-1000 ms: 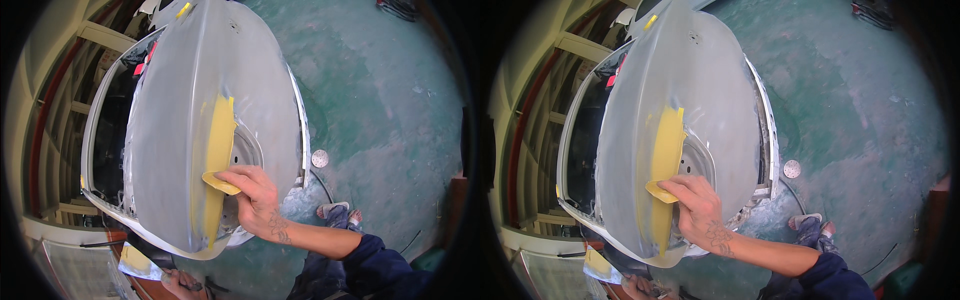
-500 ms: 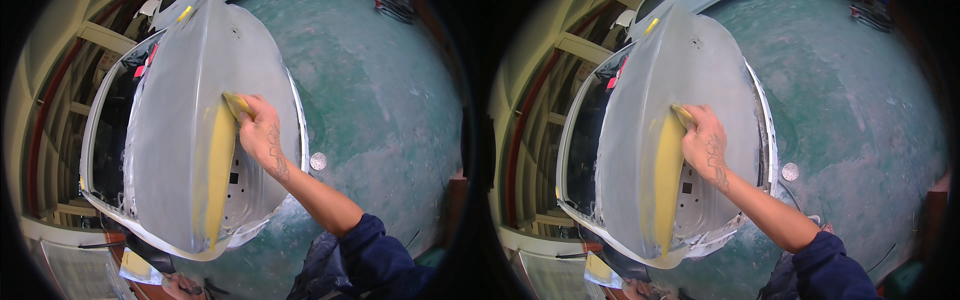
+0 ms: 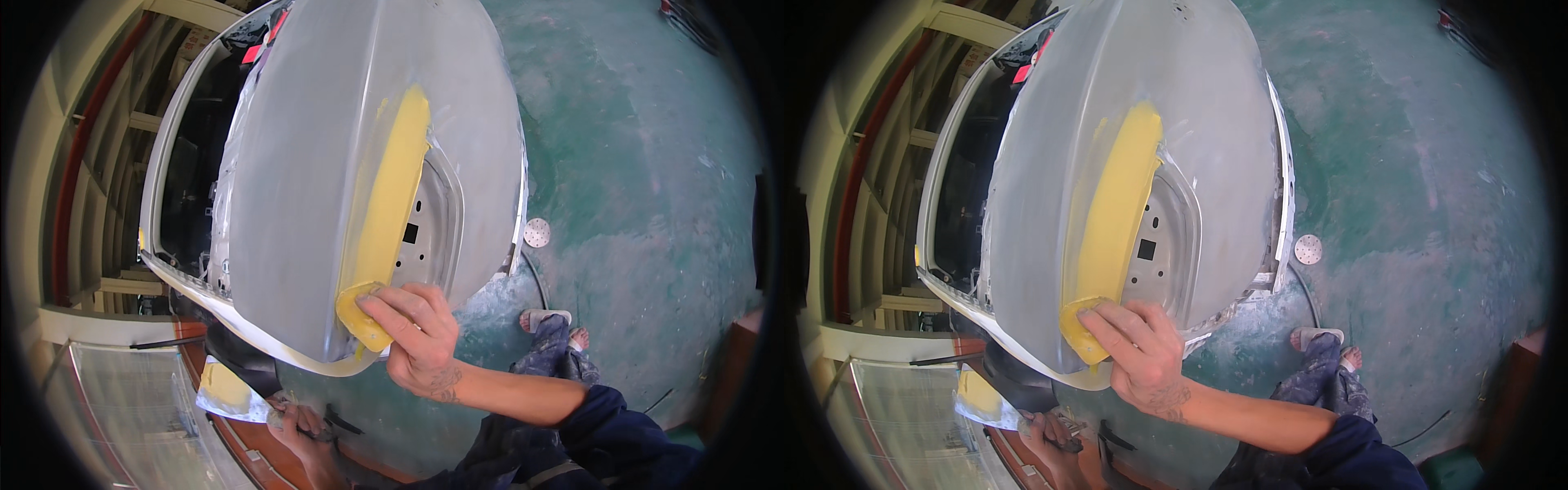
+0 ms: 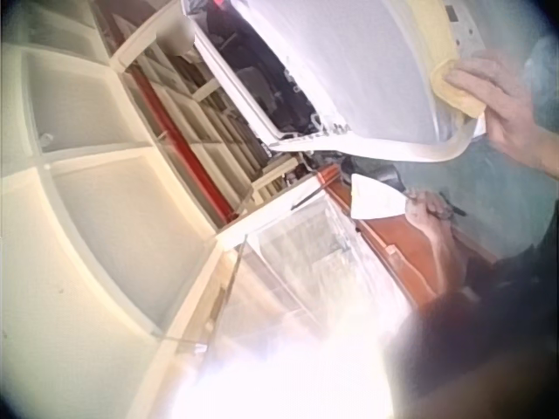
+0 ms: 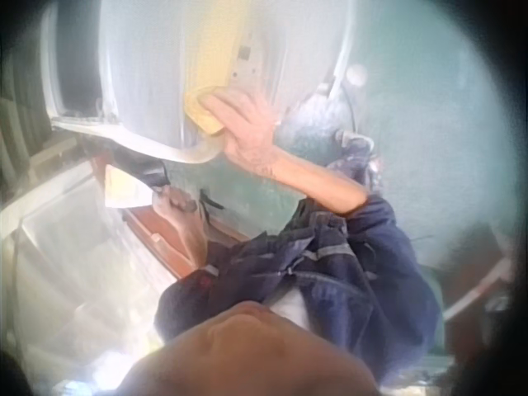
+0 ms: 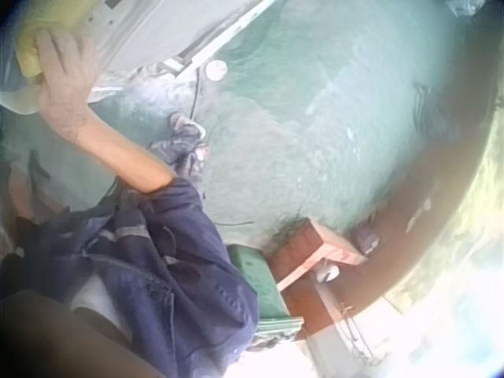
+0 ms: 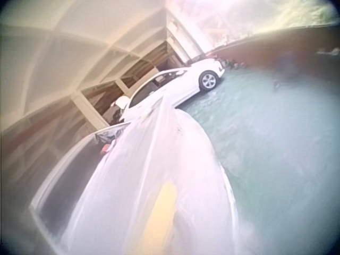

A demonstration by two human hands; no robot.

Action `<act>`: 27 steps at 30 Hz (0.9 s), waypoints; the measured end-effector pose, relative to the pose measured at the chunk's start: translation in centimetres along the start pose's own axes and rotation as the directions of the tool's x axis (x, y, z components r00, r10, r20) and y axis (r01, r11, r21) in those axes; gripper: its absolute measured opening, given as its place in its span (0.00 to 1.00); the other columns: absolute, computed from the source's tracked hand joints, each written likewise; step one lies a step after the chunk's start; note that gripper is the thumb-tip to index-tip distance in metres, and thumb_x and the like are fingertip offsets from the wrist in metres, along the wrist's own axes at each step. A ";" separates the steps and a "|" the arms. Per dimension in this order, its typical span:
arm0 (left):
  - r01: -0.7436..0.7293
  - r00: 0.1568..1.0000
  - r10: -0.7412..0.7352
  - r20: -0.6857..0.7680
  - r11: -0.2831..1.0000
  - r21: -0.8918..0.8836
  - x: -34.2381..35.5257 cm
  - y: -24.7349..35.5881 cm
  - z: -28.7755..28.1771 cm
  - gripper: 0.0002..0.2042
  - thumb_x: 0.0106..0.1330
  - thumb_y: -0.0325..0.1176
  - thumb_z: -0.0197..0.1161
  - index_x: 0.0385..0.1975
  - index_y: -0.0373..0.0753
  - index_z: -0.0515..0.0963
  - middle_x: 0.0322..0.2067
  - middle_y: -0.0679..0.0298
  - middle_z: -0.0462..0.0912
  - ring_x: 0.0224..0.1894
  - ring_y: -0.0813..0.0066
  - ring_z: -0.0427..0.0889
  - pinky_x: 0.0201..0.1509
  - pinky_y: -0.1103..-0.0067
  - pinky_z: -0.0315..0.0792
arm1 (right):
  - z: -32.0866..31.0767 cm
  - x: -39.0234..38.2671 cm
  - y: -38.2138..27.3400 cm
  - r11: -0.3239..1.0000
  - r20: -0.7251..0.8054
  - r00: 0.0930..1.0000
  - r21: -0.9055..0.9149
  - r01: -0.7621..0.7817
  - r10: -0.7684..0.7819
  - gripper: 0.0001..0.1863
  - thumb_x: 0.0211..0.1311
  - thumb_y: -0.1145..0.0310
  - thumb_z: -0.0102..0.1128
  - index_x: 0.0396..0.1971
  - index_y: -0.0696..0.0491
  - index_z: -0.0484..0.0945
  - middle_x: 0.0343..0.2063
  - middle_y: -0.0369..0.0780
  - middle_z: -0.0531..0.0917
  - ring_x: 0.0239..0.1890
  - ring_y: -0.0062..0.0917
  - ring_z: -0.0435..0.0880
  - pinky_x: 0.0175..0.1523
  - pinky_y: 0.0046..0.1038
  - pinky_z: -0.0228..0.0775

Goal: The person applies yellow body filler to a car hood using a putty knife, spreading it over a taped-off section. They then use a yellow sponge to smooth and blend the filler along the edges.

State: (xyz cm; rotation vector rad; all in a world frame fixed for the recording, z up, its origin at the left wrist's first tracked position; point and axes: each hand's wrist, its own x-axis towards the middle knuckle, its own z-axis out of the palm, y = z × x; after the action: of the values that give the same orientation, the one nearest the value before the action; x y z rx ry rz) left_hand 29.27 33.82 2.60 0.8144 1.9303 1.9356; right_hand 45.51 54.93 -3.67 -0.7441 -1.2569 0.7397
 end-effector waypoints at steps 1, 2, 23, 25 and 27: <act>0.004 1.000 -0.004 -0.012 1.000 0.004 -0.3 0.0 -0.2 0.05 0.67 0.26 0.56 0.39 0.40 0.68 0.13 0.72 0.59 0.09 0.83 0.61 0.10 0.83 0.60 | 0.1 -1.2 -0.3 1.000 0.007 1.000 0.005 0.010 -0.011 0.28 0.38 0.81 0.58 0.46 0.56 0.86 0.43 0.39 0.85 0.36 0.36 0.80 0.35 0.32 0.76; 0.006 1.000 -0.006 -0.024 1.000 0.006 -0.4 0.0 -0.4 0.05 0.67 0.26 0.56 0.39 0.39 0.68 0.13 0.72 0.59 0.09 0.83 0.61 0.10 0.83 0.60 | 0.3 -2.3 -0.6 1.000 0.017 1.000 0.010 0.011 -0.011 0.28 0.38 0.81 0.58 0.46 0.56 0.86 0.43 0.39 0.85 0.36 0.36 0.80 0.35 0.31 0.76; 0.072 0.984 -0.080 -0.158 0.996 -0.054 -3.7 0.5 -2.0 0.07 0.65 0.25 0.58 0.39 0.39 0.67 0.12 0.71 0.59 0.09 0.81 0.59 0.09 0.80 0.57 | -2.6 11.6 9.3 0.956 -0.183 0.947 0.184 -0.231 0.264 0.19 0.62 0.83 0.49 0.49 0.52 0.84 0.47 0.43 0.83 0.47 0.40 0.82 0.52 0.33 0.73; 0.216 0.912 -0.108 -0.396 0.947 0.238 -4.9 3.3 0.9 0.16 0.62 0.39 0.64 0.17 0.42 0.67 0.10 0.66 0.65 0.08 0.75 0.60 0.08 0.77 0.56 | -2.5 14.5 10.8 0.953 -0.141 0.944 0.110 -0.284 0.298 0.19 0.63 0.81 0.49 0.48 0.51 0.84 0.47 0.41 0.83 0.46 0.40 0.82 0.52 0.34 0.73; 0.194 0.955 -0.123 -0.270 0.946 0.258 -4.8 4.2 0.4 0.15 0.63 0.39 0.64 0.20 0.41 0.68 0.10 0.66 0.64 0.07 0.74 0.59 0.08 0.77 0.56 | -2.8 16.4 11.2 0.947 -0.121 0.941 0.089 -0.308 0.317 0.19 0.62 0.81 0.49 0.48 0.50 0.84 0.47 0.40 0.83 0.46 0.40 0.82 0.51 0.35 0.73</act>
State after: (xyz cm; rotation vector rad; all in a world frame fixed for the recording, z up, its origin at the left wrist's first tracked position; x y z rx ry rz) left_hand 34.11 31.18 5.84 0.4753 2.3812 1.7614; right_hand 49.89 74.51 -4.36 -0.9344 -0.9967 0.9702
